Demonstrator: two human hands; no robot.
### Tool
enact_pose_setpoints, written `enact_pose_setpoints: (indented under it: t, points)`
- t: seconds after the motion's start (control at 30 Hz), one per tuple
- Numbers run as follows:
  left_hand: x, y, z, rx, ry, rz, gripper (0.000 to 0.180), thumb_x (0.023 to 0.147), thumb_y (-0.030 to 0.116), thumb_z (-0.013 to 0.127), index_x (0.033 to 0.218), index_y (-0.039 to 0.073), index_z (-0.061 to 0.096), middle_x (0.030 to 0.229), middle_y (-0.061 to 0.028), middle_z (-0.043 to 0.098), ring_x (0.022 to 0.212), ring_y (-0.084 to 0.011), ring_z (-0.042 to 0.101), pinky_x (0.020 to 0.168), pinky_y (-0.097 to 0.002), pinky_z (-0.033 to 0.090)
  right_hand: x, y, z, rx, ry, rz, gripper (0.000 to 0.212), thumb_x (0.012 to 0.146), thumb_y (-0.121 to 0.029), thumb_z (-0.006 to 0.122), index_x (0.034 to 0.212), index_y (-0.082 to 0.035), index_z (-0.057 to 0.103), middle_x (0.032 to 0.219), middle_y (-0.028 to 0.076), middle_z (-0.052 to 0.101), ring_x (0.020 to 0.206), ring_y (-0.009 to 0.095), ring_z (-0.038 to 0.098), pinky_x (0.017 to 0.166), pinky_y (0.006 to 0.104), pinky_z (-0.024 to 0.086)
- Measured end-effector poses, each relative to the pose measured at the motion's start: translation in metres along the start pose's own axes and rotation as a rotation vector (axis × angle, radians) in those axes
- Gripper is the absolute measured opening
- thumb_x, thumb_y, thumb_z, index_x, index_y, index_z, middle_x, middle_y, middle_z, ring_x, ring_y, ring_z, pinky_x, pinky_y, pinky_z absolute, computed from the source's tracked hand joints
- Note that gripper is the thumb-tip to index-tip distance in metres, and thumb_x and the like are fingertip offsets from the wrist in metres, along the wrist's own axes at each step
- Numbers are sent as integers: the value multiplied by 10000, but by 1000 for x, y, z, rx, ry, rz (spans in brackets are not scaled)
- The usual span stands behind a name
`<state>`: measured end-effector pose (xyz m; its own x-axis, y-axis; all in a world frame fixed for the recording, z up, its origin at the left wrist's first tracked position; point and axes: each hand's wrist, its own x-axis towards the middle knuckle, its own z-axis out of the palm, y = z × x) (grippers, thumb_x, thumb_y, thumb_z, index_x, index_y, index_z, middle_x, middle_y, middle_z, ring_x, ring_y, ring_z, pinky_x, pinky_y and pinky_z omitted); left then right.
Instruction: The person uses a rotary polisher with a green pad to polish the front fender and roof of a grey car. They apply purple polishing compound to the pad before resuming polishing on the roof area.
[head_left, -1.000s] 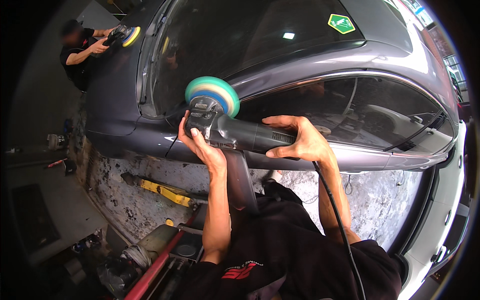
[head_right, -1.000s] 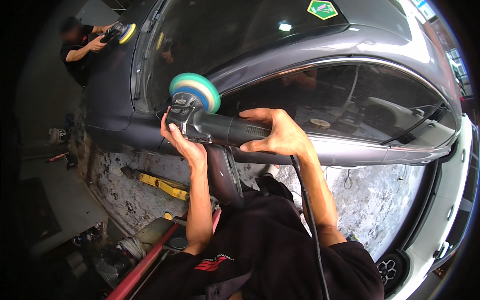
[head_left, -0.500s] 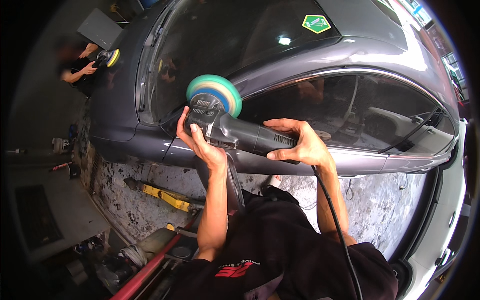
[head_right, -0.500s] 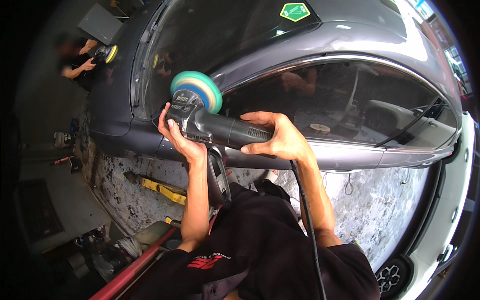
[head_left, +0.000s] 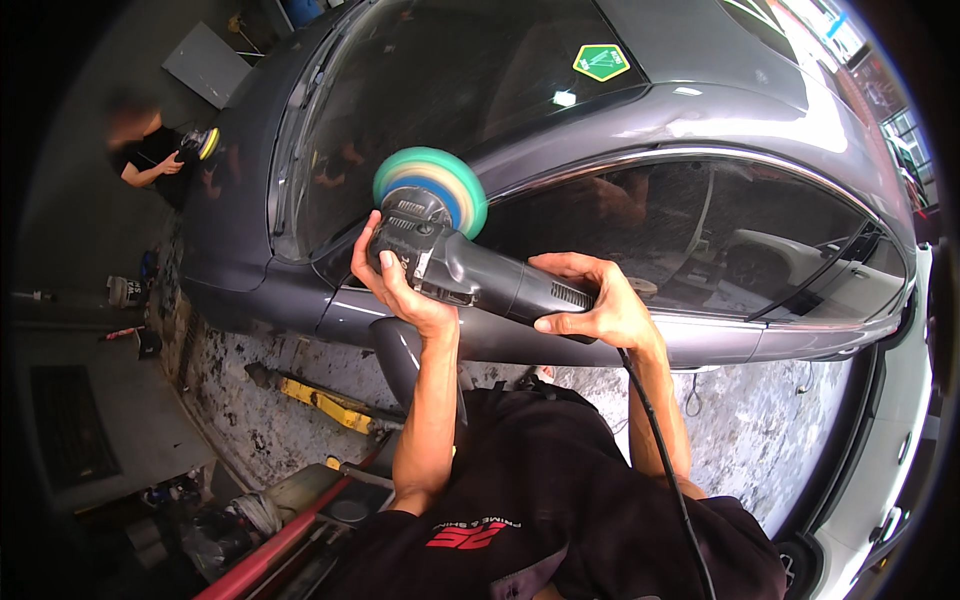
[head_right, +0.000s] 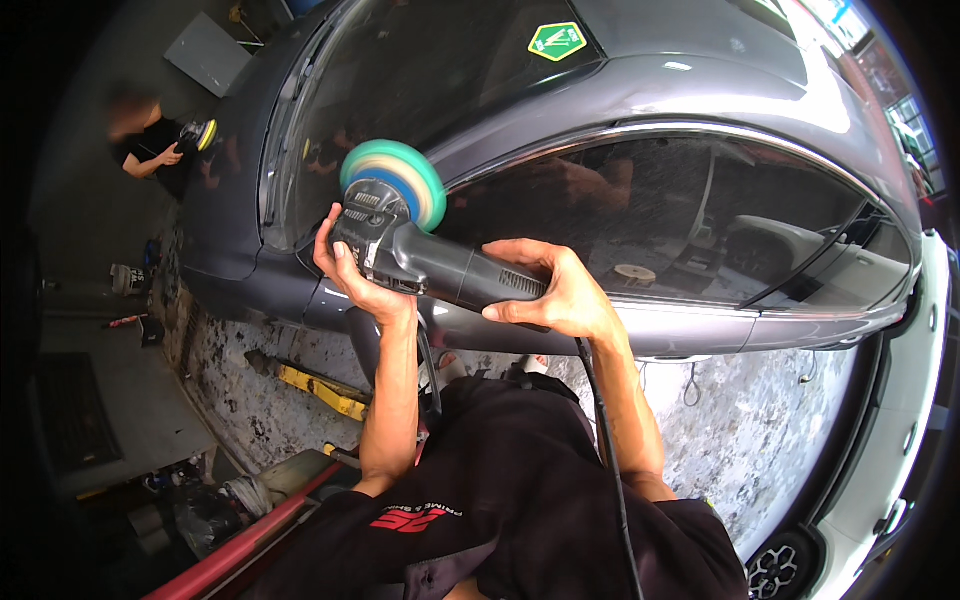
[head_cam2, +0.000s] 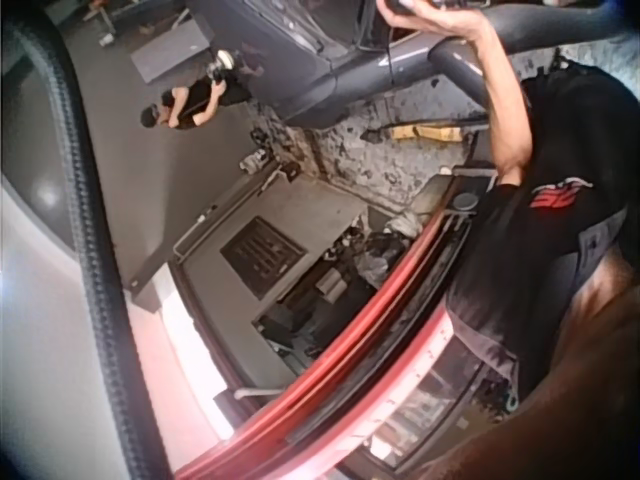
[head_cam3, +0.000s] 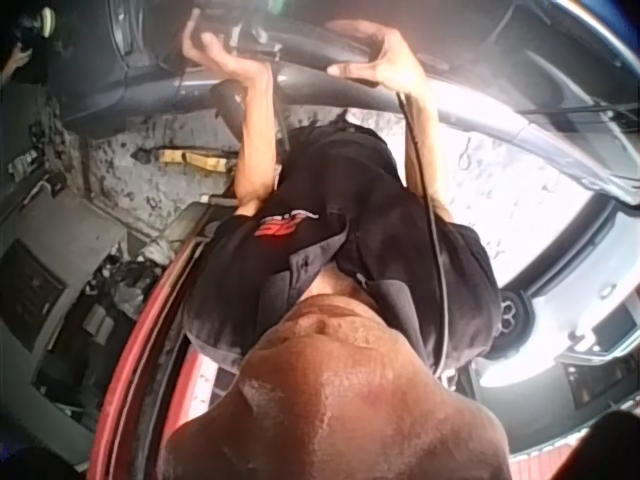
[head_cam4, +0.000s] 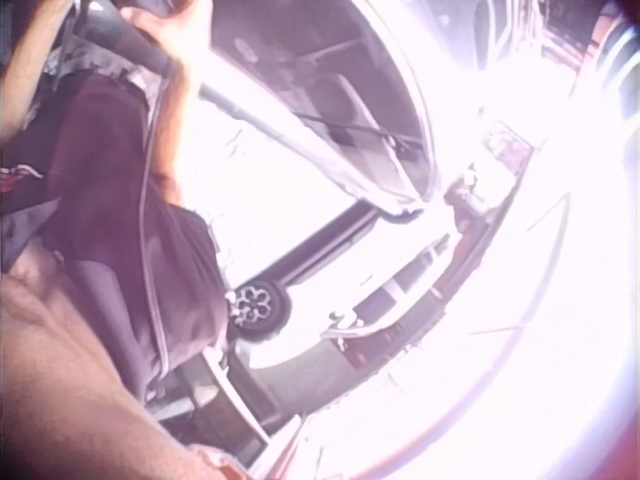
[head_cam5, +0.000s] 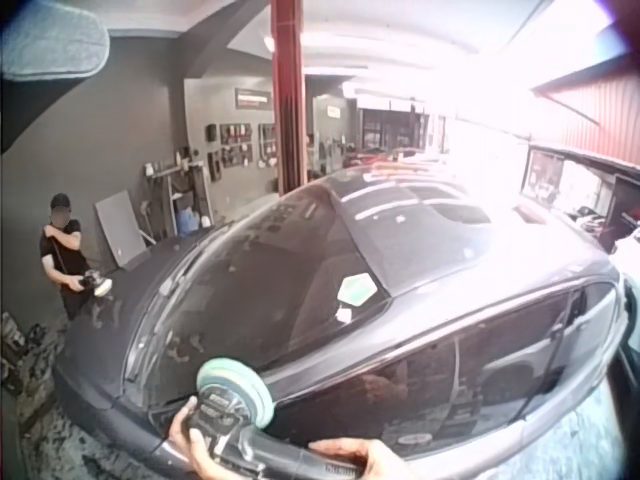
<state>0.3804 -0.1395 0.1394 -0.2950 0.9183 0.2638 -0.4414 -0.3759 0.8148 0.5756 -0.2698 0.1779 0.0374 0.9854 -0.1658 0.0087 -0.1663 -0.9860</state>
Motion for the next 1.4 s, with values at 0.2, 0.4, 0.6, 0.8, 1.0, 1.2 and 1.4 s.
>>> enact_pose_setpoints:
  t: [0.2,0.4,0.6,0.8,1.0,1.2,1.4]
  points:
    - [-1,-3,11,11,-13,30,529,1044,345,552,1437,-6,512,1532,-205,544,1383,-336,571,1147,-472,516,-7,1,-8,25,2,-21,827,716,-161,989,1437,58,648,1273,170,758,1203,248,714,1109,382,518]
    - [-3,-4,23,-26,-61,37,520,1039,337,563,1433,0,513,1525,-215,553,1421,-341,538,1185,-488,480,-17,8,-15,51,14,-44,819,735,-174,985,1450,35,645,1271,161,760,1200,234,710,1089,374,521]
    - [-6,-3,35,-48,-124,37,505,1036,322,561,1427,5,516,1524,-209,556,1422,-336,536,1185,-483,482,-25,19,-18,84,28,-71,834,750,-175,978,1479,22,621,1284,168,759,1213,234,706,1083,377,523]
    - [-5,-1,47,-35,-166,38,490,1034,300,553,1415,-8,541,1507,-205,579,1408,-330,550,1192,-469,476,-30,25,-20,94,32,-110,852,777,-197,978,1508,10,593,1316,182,748,1244,247,696,1105,396,516]
    - [-10,-4,57,-43,-198,83,468,1038,278,542,1402,-15,562,1499,-209,587,1402,-324,553,1215,-473,446,-37,28,-26,128,66,-119,866,768,-146,976,1526,-9,581,1328,152,756,1238,205,695,1132,365,483]
    - [-13,-8,69,30,-252,125,489,1049,306,466,1415,-12,530,1512,-219,564,1425,-340,540,1204,-505,476,-43,31,-35,151,91,-128,901,759,-155,982,1546,-20,565,1340,155,756,1258,210,691,1156,369,464]
    - [-17,-3,86,30,-284,114,487,1036,290,472,1399,-25,553,1500,-221,577,1404,-332,554,1190,-482,479,-50,31,-40,204,110,-138,892,766,-155,978,1542,-8,563,1341,152,755,1258,207,692,1155,370,467]
